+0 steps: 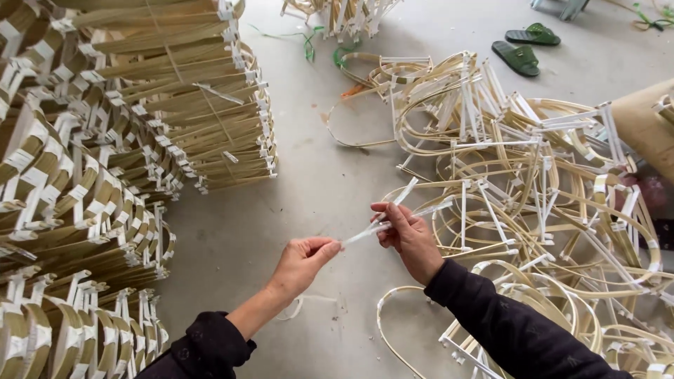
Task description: Assembling and tying together bamboo strips to form frames.
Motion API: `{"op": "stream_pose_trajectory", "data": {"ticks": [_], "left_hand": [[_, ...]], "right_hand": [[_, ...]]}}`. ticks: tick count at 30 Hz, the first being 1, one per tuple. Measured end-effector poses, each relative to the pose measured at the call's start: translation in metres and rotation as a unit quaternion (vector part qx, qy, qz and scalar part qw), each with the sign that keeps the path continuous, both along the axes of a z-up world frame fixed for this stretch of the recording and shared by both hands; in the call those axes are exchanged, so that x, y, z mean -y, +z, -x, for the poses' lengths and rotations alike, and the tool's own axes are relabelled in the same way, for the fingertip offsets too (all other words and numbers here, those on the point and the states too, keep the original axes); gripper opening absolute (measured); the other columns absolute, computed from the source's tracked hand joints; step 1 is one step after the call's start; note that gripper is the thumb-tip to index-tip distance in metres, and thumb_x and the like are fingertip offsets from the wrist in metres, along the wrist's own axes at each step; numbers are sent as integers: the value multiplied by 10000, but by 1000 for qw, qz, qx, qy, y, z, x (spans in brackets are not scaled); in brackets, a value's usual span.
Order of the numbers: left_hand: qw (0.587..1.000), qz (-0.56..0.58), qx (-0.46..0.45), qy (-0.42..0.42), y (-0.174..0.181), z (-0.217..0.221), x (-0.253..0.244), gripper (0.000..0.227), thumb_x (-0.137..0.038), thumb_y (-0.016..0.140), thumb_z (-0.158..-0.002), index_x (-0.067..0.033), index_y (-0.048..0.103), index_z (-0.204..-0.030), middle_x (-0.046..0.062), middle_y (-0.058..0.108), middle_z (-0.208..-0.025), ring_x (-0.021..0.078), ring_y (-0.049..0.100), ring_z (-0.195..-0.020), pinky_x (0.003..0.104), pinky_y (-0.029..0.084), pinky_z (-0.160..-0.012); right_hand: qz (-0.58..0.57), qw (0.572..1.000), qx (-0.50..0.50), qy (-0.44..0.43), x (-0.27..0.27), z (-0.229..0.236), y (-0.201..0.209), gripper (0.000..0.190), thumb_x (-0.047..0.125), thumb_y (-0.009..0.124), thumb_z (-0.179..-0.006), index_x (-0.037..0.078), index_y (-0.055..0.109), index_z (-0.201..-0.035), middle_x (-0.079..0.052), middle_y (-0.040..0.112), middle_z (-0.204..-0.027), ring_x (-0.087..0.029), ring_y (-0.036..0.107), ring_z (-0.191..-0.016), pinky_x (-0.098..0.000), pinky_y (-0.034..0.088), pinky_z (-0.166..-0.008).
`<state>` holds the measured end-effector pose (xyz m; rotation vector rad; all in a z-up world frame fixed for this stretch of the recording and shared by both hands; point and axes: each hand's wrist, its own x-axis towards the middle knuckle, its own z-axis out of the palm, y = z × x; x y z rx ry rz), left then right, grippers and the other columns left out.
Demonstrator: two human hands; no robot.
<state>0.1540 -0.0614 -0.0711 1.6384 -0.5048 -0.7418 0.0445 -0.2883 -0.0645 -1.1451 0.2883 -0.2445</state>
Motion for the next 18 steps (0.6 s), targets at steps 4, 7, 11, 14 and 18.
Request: {"op": "stream_pose_trajectory", "data": {"ticks": [4, 7, 11, 14, 18], "left_hand": [[999, -15, 3, -34, -10, -10, -20, 314, -323, 704, -974, -56, 858, -1027, -106, 491, -652, 24, 389, -612, 244, 358, -542], [994, -64, 44, -79, -4, -25, -35, 293, -320, 695, -949, -89, 837, -1062, -119, 555, -642, 24, 430, -588, 257, 381, -526], [981, -139, 101, -87, -18, -57, -70, 264, -307, 661, -950, -129, 827, -1053, -87, 535, -595, 52, 429, -545, 284, 369, -504], [969, -198, 102, -104, -68, -67, -87, 234, -288, 675, -939, -131, 833, -1011, -41, 573, -605, 78, 452, -555, 311, 388, -523], [908, -338, 157, -189, -154, -50, -95, 207, -314, 731, -879, -149, 825, -960, 52, 743, -749, 184, 678, -672, 374, 513, -660]], "right_hand": [[18, 999, -41, 19, 8, -7, -12, 360, 348, 488, -1055, 43, 660, -1143, -21, 686, -995, -82, 591, -693, -236, 491, -625], [126, 986, -102, 38, 39, -8, -35, 375, 358, 482, -1064, 35, 670, -1031, -46, 683, -808, -92, 646, -657, -256, 534, -574], [404, 899, -160, -48, 100, -2, -55, 419, 384, 459, -1070, 52, 686, -952, -46, 694, -682, -115, 623, -552, -273, 517, -515], [499, 817, -282, 65, 109, 10, -64, 475, 457, 501, -1037, 54, 709, -896, -79, 721, -685, -165, 672, -572, -314, 550, -557], [626, 616, -422, 224, 92, 8, -66, 495, 585, 621, -952, 117, 760, -870, -104, 758, -788, -268, 731, -733, -402, 576, -673]]}}
